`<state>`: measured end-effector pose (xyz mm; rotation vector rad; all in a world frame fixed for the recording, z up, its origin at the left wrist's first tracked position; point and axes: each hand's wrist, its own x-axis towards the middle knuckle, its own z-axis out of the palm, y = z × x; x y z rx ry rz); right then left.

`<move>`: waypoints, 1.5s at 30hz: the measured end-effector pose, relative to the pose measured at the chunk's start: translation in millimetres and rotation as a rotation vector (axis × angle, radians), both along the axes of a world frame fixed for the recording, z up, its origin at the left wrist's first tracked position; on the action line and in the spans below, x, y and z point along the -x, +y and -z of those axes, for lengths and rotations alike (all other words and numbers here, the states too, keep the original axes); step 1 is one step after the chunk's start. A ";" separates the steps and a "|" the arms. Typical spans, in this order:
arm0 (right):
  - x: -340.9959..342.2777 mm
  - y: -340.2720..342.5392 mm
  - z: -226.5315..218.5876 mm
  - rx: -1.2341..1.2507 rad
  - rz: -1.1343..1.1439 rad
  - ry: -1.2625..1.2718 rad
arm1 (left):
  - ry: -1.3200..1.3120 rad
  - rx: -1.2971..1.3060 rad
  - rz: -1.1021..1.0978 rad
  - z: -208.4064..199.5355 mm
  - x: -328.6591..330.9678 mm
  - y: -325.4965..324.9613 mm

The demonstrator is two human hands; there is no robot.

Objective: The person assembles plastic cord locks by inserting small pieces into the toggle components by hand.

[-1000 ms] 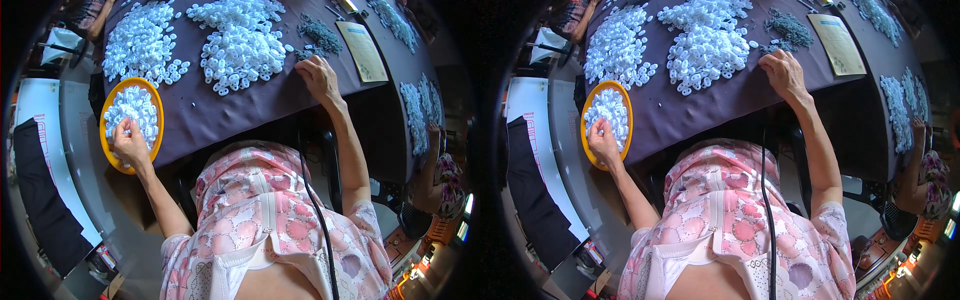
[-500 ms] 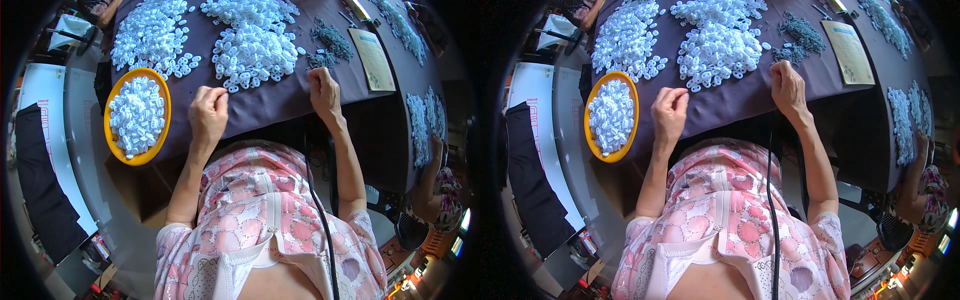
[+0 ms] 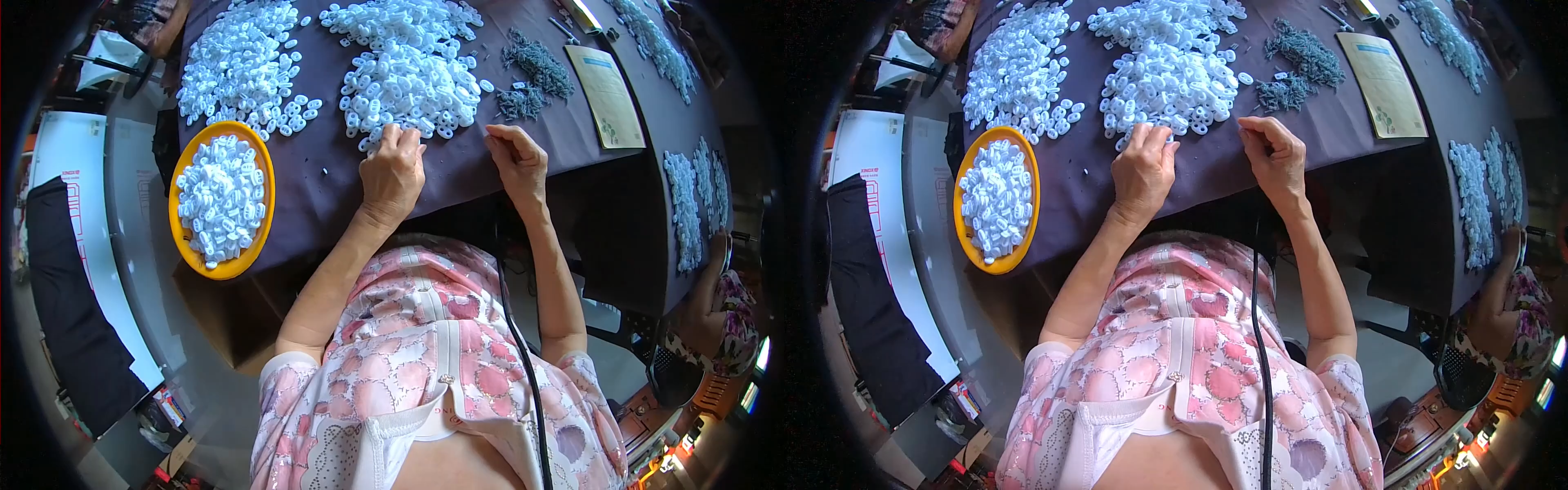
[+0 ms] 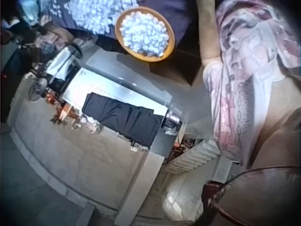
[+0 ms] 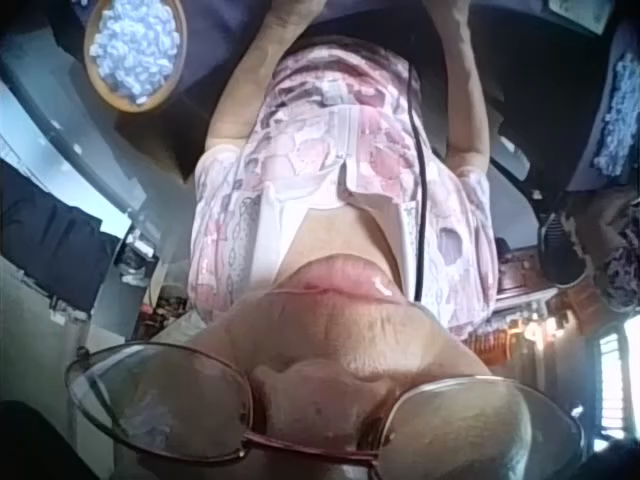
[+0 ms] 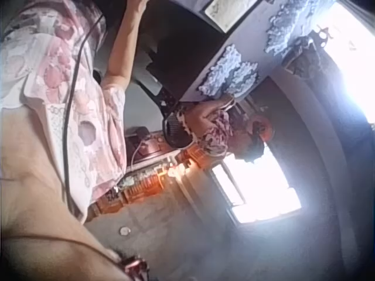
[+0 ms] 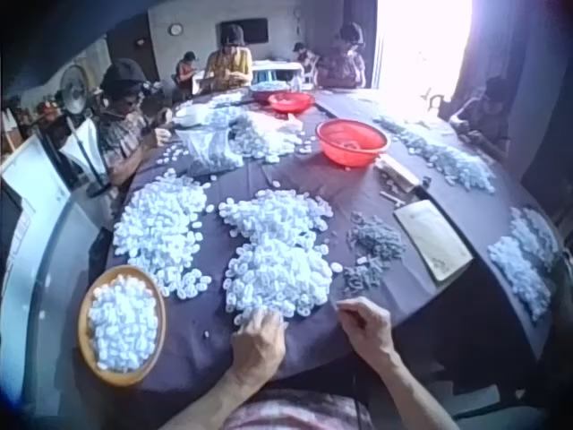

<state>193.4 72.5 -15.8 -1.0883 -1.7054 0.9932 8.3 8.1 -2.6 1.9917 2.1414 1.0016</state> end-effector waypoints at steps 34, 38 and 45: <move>60.8 -42.0 -12.9 0.424 -0.274 0.349 | -1.196 0.129 -0.013 -7.2 2.3 -36.0; 65.8 -42.9 -12.5 0.388 -0.252 0.375 | -1.275 0.130 0.073 -1.3 5.2 -35.3; 61.0 -41.4 -9.2 0.447 -0.295 0.372 | -1.283 0.242 0.140 -4.4 6.7 -39.4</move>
